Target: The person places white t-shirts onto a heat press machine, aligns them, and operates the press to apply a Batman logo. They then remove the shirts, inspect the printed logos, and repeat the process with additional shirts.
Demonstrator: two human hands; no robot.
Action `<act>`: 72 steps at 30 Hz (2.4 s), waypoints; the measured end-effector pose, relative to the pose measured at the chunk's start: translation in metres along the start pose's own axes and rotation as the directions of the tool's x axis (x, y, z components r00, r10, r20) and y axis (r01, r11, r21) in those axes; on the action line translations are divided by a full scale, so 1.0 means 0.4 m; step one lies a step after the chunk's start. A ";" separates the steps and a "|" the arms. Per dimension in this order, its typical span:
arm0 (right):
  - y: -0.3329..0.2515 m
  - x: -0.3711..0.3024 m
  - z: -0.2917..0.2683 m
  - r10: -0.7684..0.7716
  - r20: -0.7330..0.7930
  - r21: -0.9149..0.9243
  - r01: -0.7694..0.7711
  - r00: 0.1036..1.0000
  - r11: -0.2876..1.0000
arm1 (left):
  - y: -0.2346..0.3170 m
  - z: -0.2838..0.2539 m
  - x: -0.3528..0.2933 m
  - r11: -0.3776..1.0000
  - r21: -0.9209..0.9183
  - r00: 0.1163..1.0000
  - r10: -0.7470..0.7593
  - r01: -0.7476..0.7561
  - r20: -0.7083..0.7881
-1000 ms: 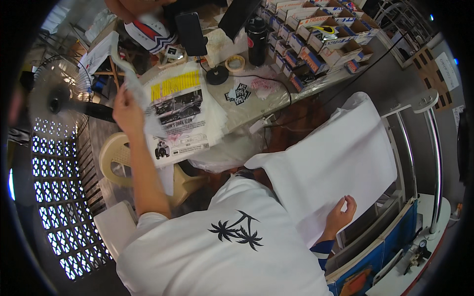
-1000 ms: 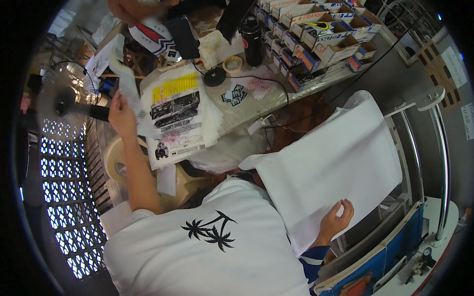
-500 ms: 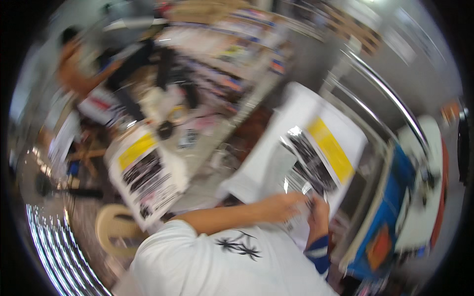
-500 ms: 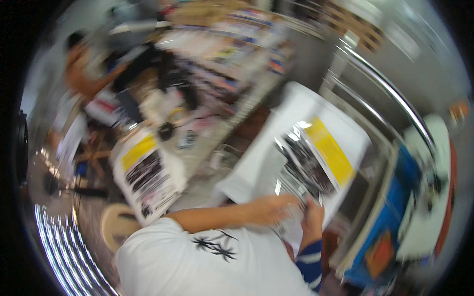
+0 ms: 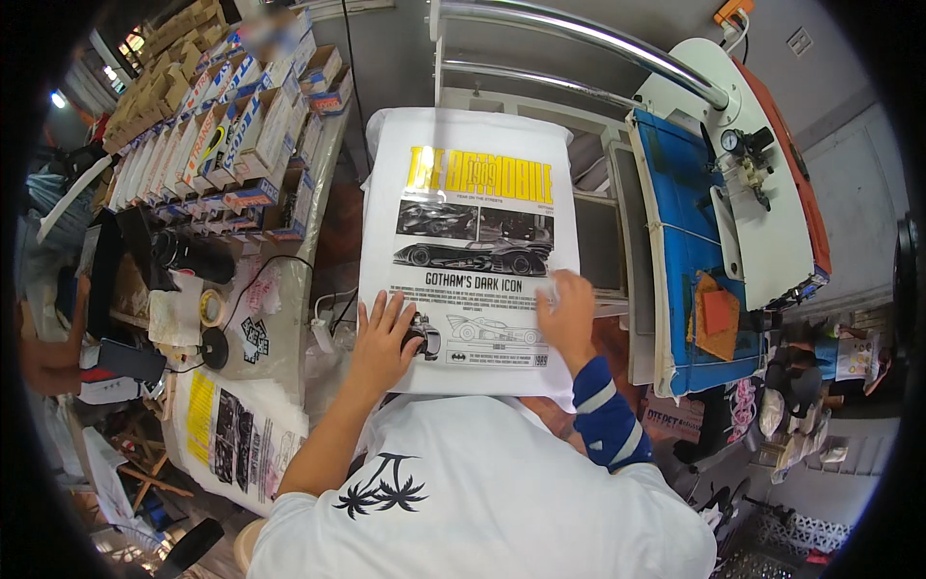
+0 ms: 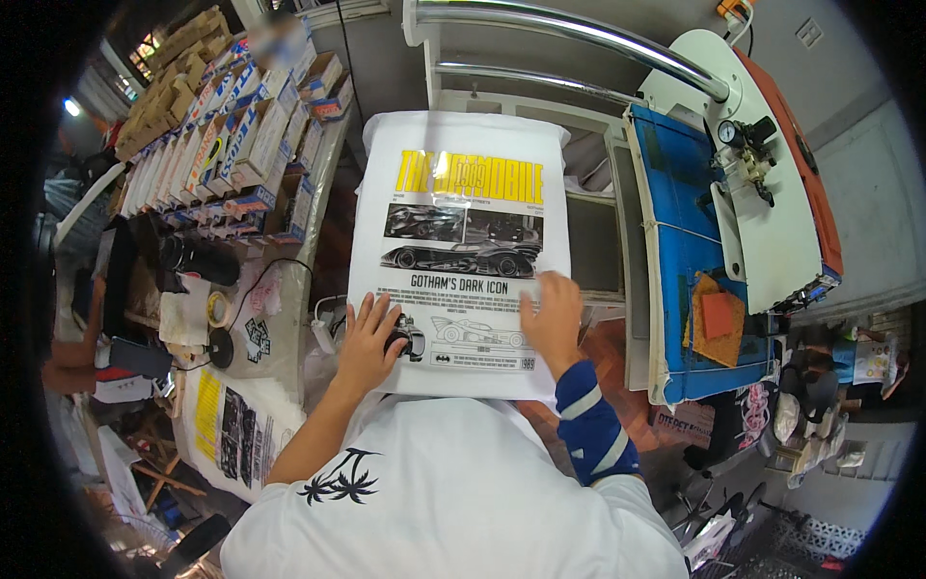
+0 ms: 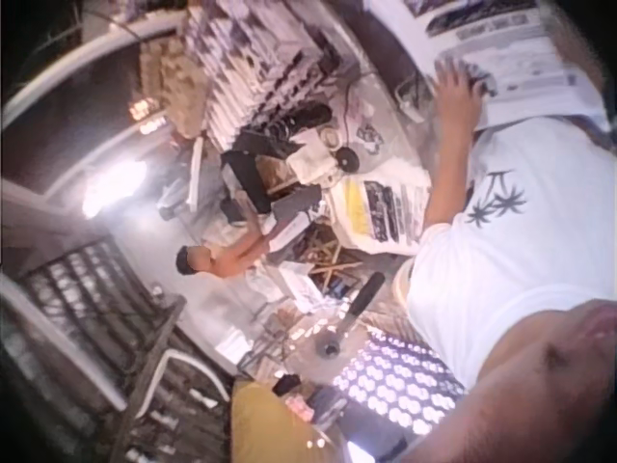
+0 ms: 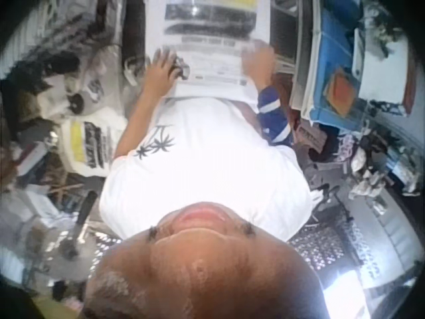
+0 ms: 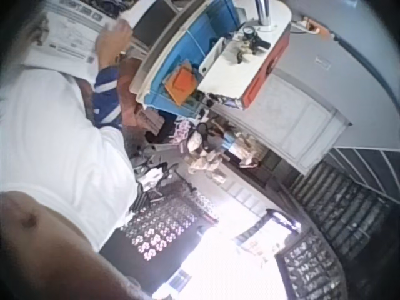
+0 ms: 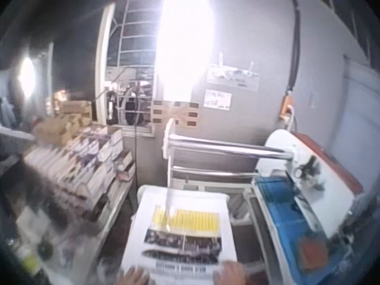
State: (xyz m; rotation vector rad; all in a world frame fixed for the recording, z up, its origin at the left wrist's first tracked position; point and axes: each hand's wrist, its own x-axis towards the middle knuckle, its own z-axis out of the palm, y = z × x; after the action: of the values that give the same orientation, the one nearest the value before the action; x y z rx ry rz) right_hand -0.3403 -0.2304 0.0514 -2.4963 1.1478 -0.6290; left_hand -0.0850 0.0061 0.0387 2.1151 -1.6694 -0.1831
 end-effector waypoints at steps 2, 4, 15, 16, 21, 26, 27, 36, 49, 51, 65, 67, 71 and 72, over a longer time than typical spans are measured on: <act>-0.025 -0.046 0.028 -0.089 0.000 -0.091 0.089 0.996 0.992 | -0.001 0.011 0.003 1.000 -0.003 1.000 -0.003 0.003 -0.021; -0.036 -0.043 0.054 -0.095 0.002 -0.113 0.095 0.995 0.989 | -0.003 0.011 0.043 1.000 0.006 0.999 0.001 -0.001 -0.049; -0.026 0.060 0.059 -0.063 -0.047 -0.034 0.062 0.997 0.998 | -0.143 -0.013 0.435 0.993 -0.092 0.932 0.036 -0.074 -0.360; -0.024 0.065 0.058 -0.057 -0.061 0.003 0.058 0.996 0.998 | -0.174 -0.015 0.496 0.990 -0.127 0.945 0.013 -0.058 -0.327; 0.023 0.344 0.099 -0.172 -0.165 -0.010 0.173 0.971 0.985 | -0.295 0.018 0.803 0.998 -0.020 0.963 0.055 -0.062 -0.262; 0.027 0.694 0.213 -0.368 -0.168 -0.149 0.345 0.915 0.927 | -0.330 0.072 0.973 0.992 0.113 0.977 0.070 -0.048 -0.200; 0.042 0.742 0.230 -0.348 -0.113 -0.161 0.328 0.931 0.931 | -0.325 0.071 0.991 0.990 0.138 0.979 0.053 -0.026 -0.199; 0.054 0.888 0.279 -0.175 0.163 -0.306 0.218 0.971 0.927 | -0.308 0.041 1.100 0.983 0.128 0.972 -0.153 0.131 0.180; 0.293 0.839 0.098 0.121 0.074 -0.401 -0.081 0.990 0.912 | -0.366 0.080 1.054 0.963 -0.259 0.977 -0.124 0.077 -0.171; 0.345 0.807 0.105 0.092 -0.074 -0.232 -0.106 0.993 0.967 | -0.433 0.041 0.992 0.997 -0.074 0.963 0.005 -0.026 -0.270; 0.347 0.587 0.108 0.511 0.465 0.753 -0.627 0.723 0.201 | -0.477 0.010 0.793 0.233 -0.813 0.706 -0.652 0.534 0.276; 0.335 0.553 0.155 0.303 0.565 0.808 -0.589 0.767 -0.015 | -0.394 0.023 0.770 0.020 -0.863 0.733 -0.538 0.504 0.416; 0.259 0.540 0.083 0.514 0.181 0.363 -0.543 0.838 0.757 | -0.442 0.019 0.724 0.634 -0.630 0.762 -0.639 0.449 -0.100; 0.243 0.512 0.056 0.420 0.080 0.285 -0.424 0.904 0.860 | -0.488 0.019 0.681 0.823 -0.467 0.801 -0.501 0.324 -0.327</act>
State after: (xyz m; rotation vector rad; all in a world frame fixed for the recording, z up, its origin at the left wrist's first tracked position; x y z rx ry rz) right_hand -0.2716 -0.4472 0.0403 -1.9098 1.4198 -0.6010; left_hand 0.1582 -0.2201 -0.0045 1.9924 -0.8026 -0.1431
